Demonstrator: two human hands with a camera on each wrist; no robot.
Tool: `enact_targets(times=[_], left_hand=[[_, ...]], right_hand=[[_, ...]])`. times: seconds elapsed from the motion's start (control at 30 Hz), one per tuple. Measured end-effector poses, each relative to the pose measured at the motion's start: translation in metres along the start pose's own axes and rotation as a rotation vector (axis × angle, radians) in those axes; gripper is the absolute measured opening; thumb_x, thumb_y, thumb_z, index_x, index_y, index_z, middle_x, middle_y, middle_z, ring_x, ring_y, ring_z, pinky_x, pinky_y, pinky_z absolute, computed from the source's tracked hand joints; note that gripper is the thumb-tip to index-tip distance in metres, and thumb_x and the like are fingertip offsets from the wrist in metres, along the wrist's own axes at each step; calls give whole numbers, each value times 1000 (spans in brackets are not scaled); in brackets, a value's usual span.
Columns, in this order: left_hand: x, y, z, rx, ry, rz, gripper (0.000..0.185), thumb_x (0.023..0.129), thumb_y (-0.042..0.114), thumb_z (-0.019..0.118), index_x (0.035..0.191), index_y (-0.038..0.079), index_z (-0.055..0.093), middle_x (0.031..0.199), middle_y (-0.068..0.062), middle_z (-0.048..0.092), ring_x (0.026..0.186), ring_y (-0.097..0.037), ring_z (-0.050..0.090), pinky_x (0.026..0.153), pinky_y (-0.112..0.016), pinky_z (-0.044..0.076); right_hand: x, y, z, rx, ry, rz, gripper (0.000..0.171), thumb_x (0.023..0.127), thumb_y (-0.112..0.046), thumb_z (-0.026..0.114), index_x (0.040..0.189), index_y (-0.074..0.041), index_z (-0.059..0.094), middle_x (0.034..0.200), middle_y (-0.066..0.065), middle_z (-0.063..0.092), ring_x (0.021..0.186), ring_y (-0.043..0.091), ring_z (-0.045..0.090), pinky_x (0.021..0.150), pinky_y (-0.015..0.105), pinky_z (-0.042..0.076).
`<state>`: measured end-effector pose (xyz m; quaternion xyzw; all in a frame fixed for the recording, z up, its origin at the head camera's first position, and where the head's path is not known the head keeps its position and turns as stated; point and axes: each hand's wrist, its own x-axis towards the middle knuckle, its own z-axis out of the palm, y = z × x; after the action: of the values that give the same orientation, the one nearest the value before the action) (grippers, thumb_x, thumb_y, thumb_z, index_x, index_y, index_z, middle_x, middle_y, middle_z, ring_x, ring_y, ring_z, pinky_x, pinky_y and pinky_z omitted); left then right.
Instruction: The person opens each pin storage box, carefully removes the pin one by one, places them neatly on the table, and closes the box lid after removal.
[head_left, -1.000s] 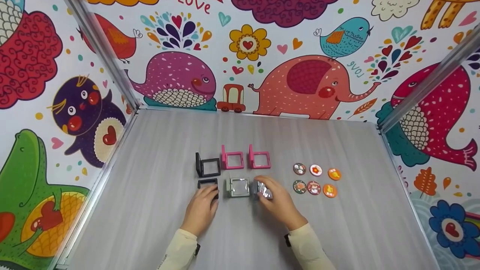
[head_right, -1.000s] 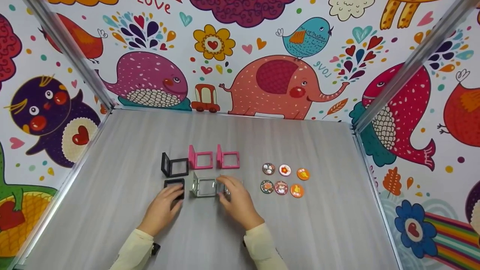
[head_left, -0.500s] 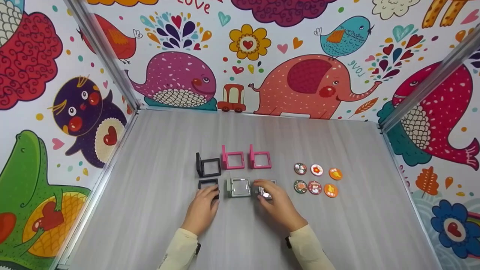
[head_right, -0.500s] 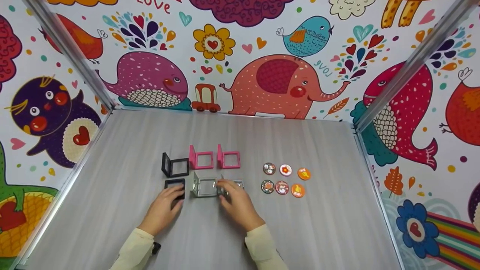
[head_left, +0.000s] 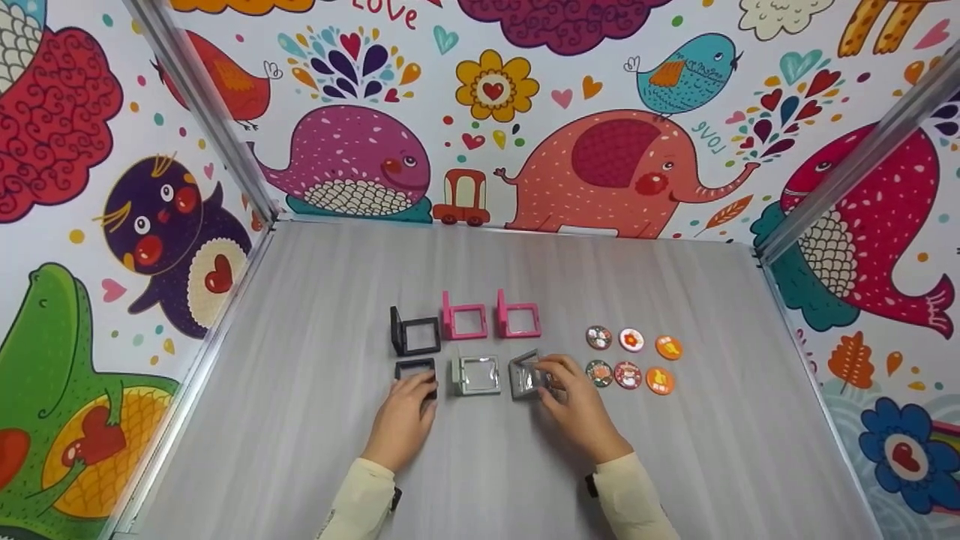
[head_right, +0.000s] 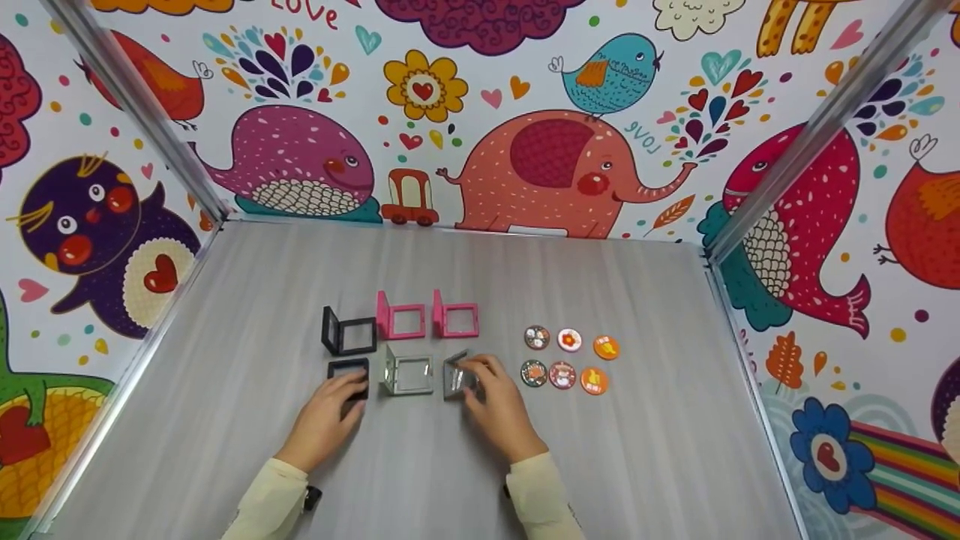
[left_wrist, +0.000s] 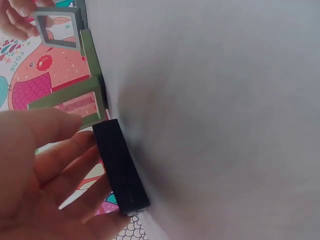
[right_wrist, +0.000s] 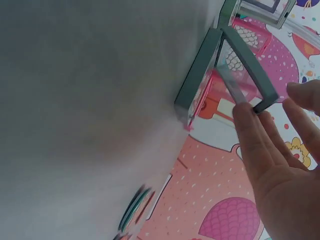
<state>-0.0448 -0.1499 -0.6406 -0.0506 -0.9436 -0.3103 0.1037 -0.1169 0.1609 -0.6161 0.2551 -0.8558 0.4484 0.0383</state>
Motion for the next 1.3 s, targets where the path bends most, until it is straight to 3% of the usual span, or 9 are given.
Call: enact_targets(times=[0.13,0.33,0.57,0.7,0.83,0.93,1.1,1.3], left_hand=[[0,0,0,-2,7,1,25,98,5,78,122,-4,77,141,-14,68,133,-38,61,121,-62,36],[1,0,1,-1,19,12,25,98,5,79,121,-4,76,140,-15,69,132,-38,61,121,-62,37],[3,6,-3,11,20,7,29,98,6,79,124,-5,75,140,-16,68,134,-40,60,122,-60,37],[6,16,-5,0,78,24,41,95,3,80,134,-6,70,143,-18,65,136,-42,58,122,-63,35],[8,28,-3,-7,130,98,50,94,2,80,141,-6,65,146,-19,63,136,-41,59,120,-62,39],[10,36,2,-5,117,124,49,96,4,79,143,-4,65,148,-17,62,136,-43,59,118,-63,40],[10,40,5,-3,84,91,47,99,6,78,144,-2,66,152,-15,60,137,-48,57,116,-64,42],[13,46,8,14,103,91,47,96,3,79,140,-4,67,150,-17,60,136,-44,59,113,-58,48]], right_hand=[[-2,5,-2,-52,2,37,39,91,11,80,127,-1,73,130,10,64,119,31,67,93,39,62],[-5,11,-1,-161,-2,101,39,91,7,82,128,-1,74,127,11,68,116,32,67,97,49,59],[-9,14,-1,-239,-51,169,37,93,0,83,129,2,75,126,13,67,118,33,66,101,53,56],[-9,15,-1,-240,-84,203,36,94,-2,82,130,4,75,125,14,67,118,33,66,100,53,57],[-9,13,-3,-227,-103,222,37,95,-1,81,131,5,74,126,13,67,119,33,66,101,53,56],[-8,10,-6,-227,-124,245,36,97,-2,80,131,5,74,128,13,67,120,33,66,102,52,56],[-8,9,-6,-246,-159,249,35,97,-1,79,131,6,75,128,15,68,120,36,66,103,54,55],[-4,7,-8,-252,-177,251,30,95,2,79,124,8,77,123,16,69,117,36,68,102,54,56]])
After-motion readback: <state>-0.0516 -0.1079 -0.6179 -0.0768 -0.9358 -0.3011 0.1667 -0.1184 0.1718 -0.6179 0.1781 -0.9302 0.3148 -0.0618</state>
